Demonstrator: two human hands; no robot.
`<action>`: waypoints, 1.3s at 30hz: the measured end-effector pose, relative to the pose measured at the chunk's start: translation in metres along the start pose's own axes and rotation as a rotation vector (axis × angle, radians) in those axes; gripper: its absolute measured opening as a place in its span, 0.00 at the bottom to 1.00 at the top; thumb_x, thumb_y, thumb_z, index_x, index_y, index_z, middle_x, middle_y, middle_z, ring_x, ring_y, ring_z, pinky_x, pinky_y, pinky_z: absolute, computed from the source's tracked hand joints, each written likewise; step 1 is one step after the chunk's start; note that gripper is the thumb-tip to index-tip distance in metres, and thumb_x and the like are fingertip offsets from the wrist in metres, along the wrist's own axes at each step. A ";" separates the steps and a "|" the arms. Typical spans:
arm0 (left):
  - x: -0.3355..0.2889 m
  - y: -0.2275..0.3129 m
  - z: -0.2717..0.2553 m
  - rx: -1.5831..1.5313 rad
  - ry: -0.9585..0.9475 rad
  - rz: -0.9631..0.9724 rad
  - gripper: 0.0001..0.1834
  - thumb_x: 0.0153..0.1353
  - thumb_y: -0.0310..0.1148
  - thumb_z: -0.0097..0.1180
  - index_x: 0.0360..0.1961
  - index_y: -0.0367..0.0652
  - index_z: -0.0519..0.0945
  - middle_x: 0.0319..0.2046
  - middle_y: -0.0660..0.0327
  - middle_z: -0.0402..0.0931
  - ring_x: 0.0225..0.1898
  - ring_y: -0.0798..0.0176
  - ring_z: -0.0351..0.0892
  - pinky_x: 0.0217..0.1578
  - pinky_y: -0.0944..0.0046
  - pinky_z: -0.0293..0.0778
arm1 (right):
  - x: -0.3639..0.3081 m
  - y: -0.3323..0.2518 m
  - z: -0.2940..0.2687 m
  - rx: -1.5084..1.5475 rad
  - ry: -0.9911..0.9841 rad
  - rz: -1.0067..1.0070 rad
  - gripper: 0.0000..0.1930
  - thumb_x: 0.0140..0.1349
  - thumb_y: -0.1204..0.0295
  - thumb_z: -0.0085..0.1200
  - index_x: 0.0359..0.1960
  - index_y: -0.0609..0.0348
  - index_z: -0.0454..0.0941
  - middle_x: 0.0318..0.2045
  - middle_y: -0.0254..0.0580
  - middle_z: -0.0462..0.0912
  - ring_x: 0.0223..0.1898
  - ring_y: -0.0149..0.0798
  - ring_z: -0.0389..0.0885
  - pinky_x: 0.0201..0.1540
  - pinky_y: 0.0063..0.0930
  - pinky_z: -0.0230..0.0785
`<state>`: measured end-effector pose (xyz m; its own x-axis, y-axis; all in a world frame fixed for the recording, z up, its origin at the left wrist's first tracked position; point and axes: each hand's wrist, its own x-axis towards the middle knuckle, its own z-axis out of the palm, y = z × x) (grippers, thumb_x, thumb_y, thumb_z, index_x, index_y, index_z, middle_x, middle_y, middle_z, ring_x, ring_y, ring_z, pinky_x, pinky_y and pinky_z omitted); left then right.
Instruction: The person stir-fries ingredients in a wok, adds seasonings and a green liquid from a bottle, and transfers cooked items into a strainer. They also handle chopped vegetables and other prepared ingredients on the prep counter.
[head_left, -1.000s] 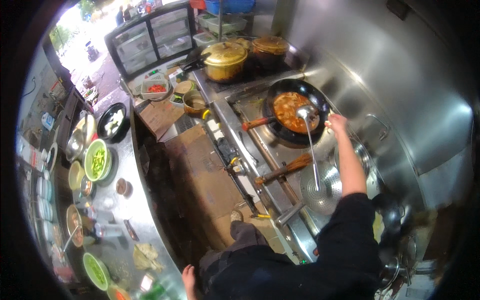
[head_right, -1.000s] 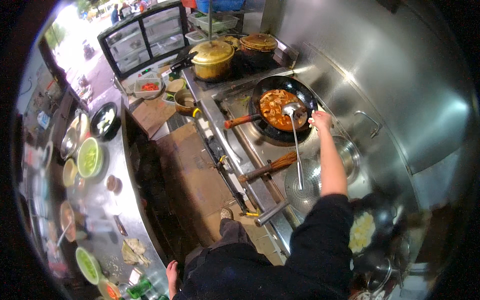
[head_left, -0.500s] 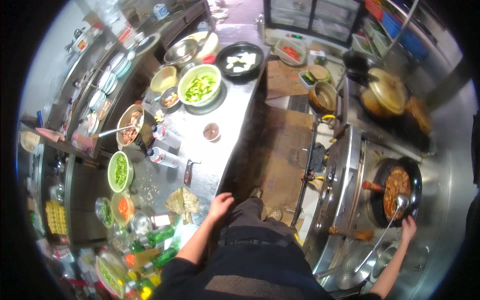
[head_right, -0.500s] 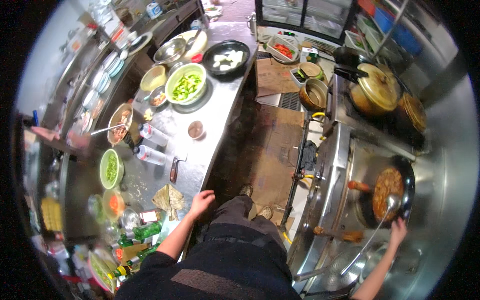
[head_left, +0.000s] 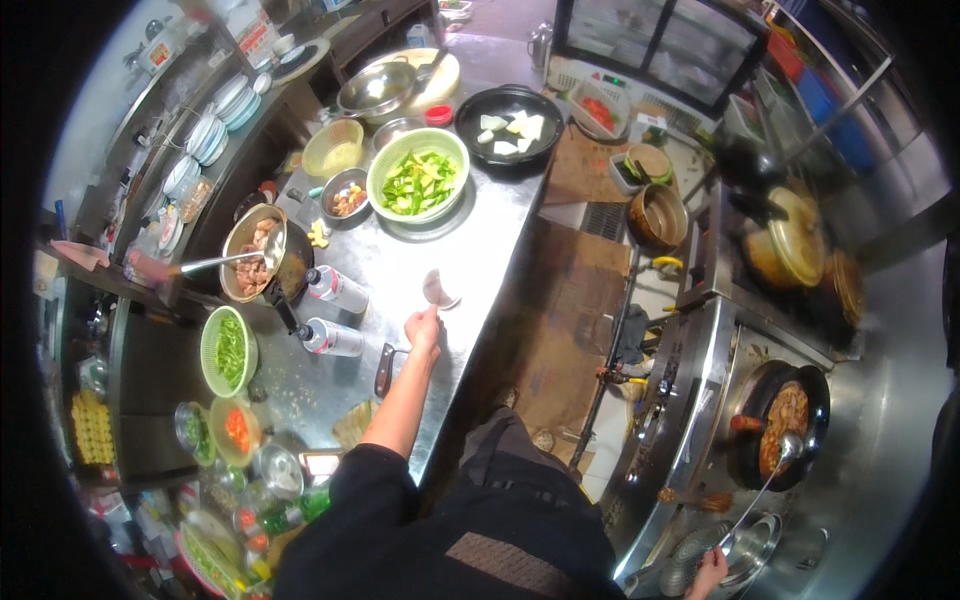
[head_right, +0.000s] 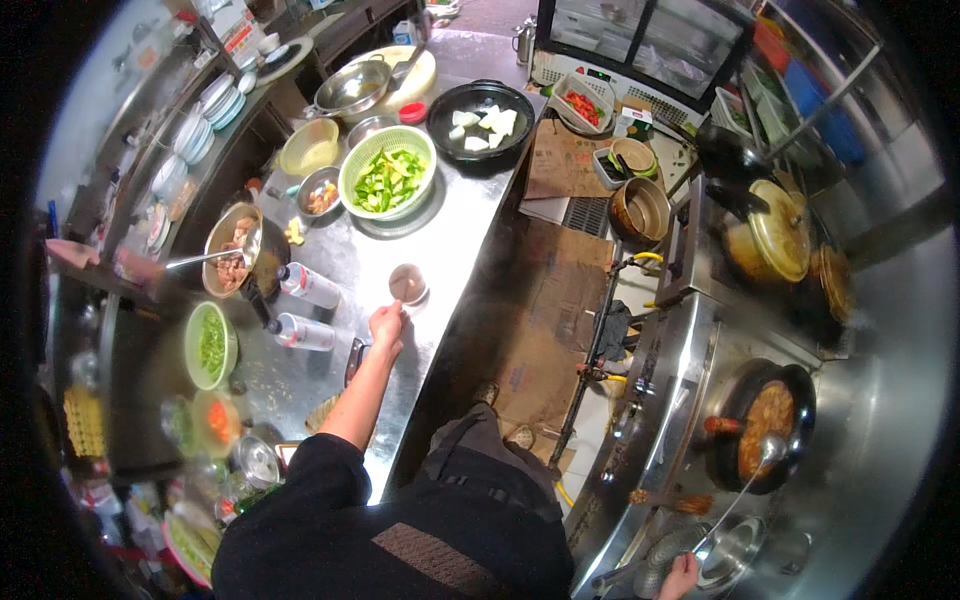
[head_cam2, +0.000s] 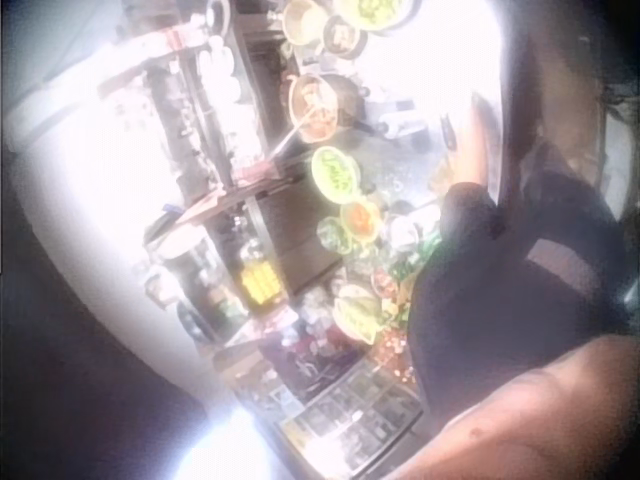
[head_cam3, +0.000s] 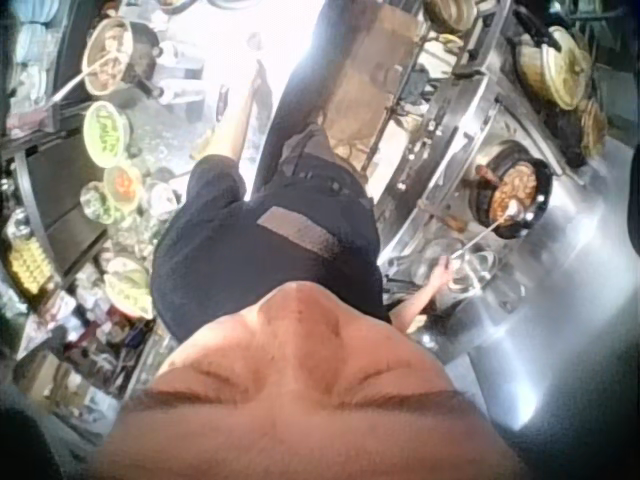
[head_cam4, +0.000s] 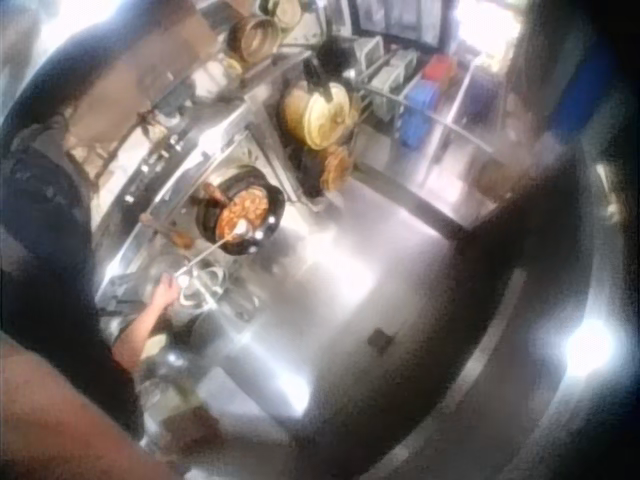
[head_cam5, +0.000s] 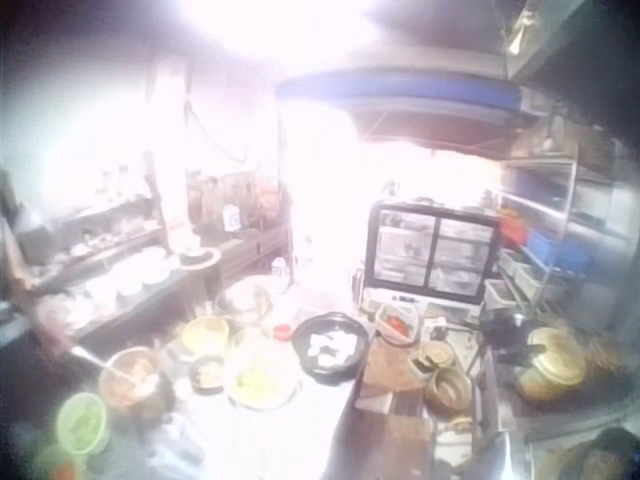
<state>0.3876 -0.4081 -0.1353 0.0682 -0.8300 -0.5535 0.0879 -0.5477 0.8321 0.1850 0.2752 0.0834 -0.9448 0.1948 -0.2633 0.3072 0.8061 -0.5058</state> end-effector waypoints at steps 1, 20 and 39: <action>0.001 0.003 0.000 0.022 -0.016 -0.028 0.13 0.55 0.35 0.58 0.28 0.34 0.73 0.24 0.57 0.74 0.23 0.66 0.72 0.24 0.67 0.68 | 0.024 0.044 0.004 0.112 0.010 -0.038 0.20 0.54 0.72 0.56 0.50 0.63 0.74 0.39 0.42 0.78 0.38 0.34 0.74 0.39 0.24 0.65; -0.004 0.107 0.059 1.663 -0.405 0.597 0.25 0.31 0.42 0.69 0.36 0.50 0.80 0.43 0.52 0.71 0.50 0.47 0.69 0.47 0.51 0.72 | -0.049 -0.099 0.062 -0.081 -0.103 -0.283 0.19 0.51 0.84 0.53 0.48 0.66 0.74 0.39 0.39 0.73 0.34 0.29 0.72 0.37 0.19 0.68; -0.155 0.125 0.121 1.623 -0.973 1.249 0.44 0.25 0.31 0.69 0.53 0.56 0.70 0.54 0.45 0.61 0.49 0.35 0.65 0.44 0.41 0.71 | -0.087 -0.195 0.202 0.754 -0.776 -0.243 0.23 0.56 0.78 0.56 0.55 0.63 0.68 0.50 0.49 0.73 0.45 0.35 0.77 0.46 0.26 0.73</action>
<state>0.2681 -0.3608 0.0583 -0.9639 -0.2239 -0.1439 -0.2531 0.9381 0.2365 0.2297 -0.0123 0.0388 -0.7426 -0.5382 -0.3986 0.3626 0.1772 -0.9149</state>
